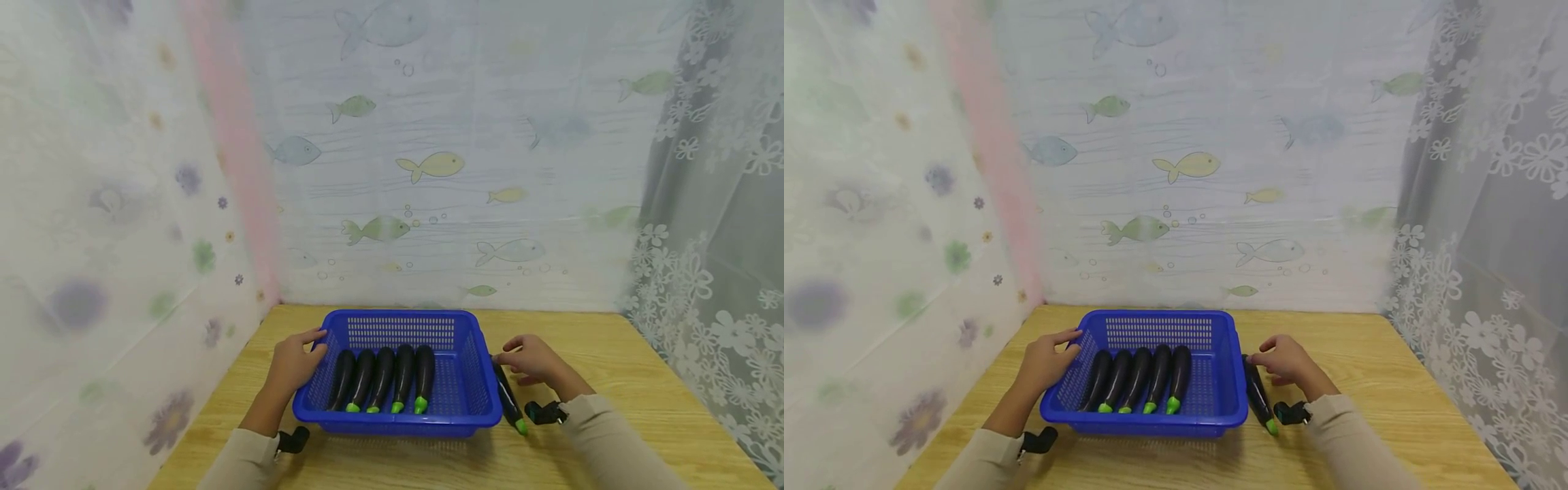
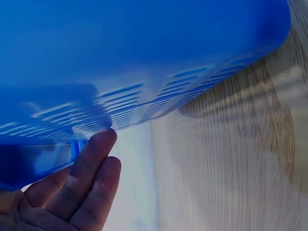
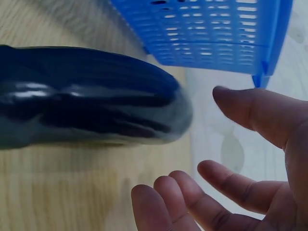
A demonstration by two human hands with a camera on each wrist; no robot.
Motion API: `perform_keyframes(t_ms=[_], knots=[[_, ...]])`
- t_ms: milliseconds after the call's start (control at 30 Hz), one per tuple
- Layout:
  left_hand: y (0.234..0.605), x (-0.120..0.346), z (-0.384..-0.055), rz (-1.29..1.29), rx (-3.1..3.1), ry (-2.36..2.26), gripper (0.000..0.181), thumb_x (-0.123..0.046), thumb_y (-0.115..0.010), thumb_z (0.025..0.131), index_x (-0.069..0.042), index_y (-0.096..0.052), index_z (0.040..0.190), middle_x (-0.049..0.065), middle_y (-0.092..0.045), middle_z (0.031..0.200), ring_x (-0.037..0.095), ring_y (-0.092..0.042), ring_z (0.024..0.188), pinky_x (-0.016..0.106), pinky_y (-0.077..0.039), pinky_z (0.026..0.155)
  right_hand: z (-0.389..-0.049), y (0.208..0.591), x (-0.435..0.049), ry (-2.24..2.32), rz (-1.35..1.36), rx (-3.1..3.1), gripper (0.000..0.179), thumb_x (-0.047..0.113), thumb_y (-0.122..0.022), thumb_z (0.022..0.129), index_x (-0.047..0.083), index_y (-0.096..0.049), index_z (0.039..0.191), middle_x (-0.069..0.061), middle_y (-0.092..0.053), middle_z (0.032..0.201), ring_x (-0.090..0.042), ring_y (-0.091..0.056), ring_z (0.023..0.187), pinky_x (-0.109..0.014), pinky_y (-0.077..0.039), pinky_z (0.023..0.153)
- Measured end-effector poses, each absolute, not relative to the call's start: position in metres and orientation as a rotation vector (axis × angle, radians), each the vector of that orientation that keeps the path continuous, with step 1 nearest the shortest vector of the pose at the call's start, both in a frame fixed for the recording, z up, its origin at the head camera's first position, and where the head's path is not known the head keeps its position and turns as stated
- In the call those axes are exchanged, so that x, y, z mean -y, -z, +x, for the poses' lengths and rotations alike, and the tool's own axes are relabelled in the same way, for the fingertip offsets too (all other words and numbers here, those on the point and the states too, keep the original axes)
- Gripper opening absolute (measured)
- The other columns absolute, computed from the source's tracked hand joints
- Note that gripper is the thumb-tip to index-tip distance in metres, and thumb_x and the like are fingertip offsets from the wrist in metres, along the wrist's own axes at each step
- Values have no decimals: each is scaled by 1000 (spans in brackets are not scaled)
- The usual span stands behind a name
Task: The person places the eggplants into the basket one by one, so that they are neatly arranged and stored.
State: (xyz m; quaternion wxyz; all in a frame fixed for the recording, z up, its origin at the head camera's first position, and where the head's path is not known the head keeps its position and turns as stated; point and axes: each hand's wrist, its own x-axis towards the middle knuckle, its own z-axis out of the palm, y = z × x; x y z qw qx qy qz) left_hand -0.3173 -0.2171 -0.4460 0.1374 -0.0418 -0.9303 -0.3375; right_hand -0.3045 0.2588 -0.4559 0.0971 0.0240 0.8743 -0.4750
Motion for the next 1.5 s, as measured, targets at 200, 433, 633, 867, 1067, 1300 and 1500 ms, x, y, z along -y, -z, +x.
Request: perform_keyframes(t_ms=[200,433,633,867,1067,1300,1500], knots=[[447,219,-317,-105,2688,992,39,-31,-61,88,-21,-65,126,2,-58,134,18,-43,53,30,-36,44,-306,466,-254,1386,104,-2605,69,36,-77,76,-5,-50,126,-17,-60,105,-27,-64,84,-44,-56,66],[450,220,-318,-106,2678,1027,39,-30,-60,88,-21,-64,126,2,-57,135,12,-24,40,27,-32,37,-307,473,-252,1343,124,-2632,59,35,-75,79,-3,-55,119,-15,-62,106,-22,-63,80,-41,-55,63],[449,220,-318,-104,2673,1025,40,-31,-60,88,-21,-64,126,1,-57,135,14,-33,45,29,-35,41,-304,471,-248,1380,131,-2609,44,29,-71,83,-2,-63,112,-10,-66,96,-19,-64,75,-41,-56,63],[449,220,-317,-101,2671,1021,40,-32,-59,88,-22,-64,127,0,-58,135,12,-26,41,28,-34,39,-303,468,-247,1394,171,-2589,36,30,-71,82,2,-69,104,-6,-62,75,-17,-60,64,-38,-55,61],[449,220,-317,-93,2670,1017,40,-31,-59,88,-22,-64,127,-1,-58,134,11,-23,40,27,-32,38,-304,465,-256,1422,170,-2579,40,31,-72,81,1,-67,106,-6,-59,76,-18,-59,68,-38,-55,62],[448,216,-318,-98,2674,1005,40,-31,-59,88,-22,-64,127,-1,-59,133,10,-22,39,25,-29,36,-302,456,-272,1462,145,-2561,59,38,-70,83,-4,-56,123,-16,-61,114,-23,-62,91,-41,-56,71],[448,215,-318,-75,2671,1012,41,-32,-59,87,-23,-64,127,1,-58,133,11,-24,41,27,-31,38,-300,447,-278,1530,124,-2527,64,38,-69,83,-2,-49,129,-19,-59,116,-25,-64,92,-42,-56,70]])
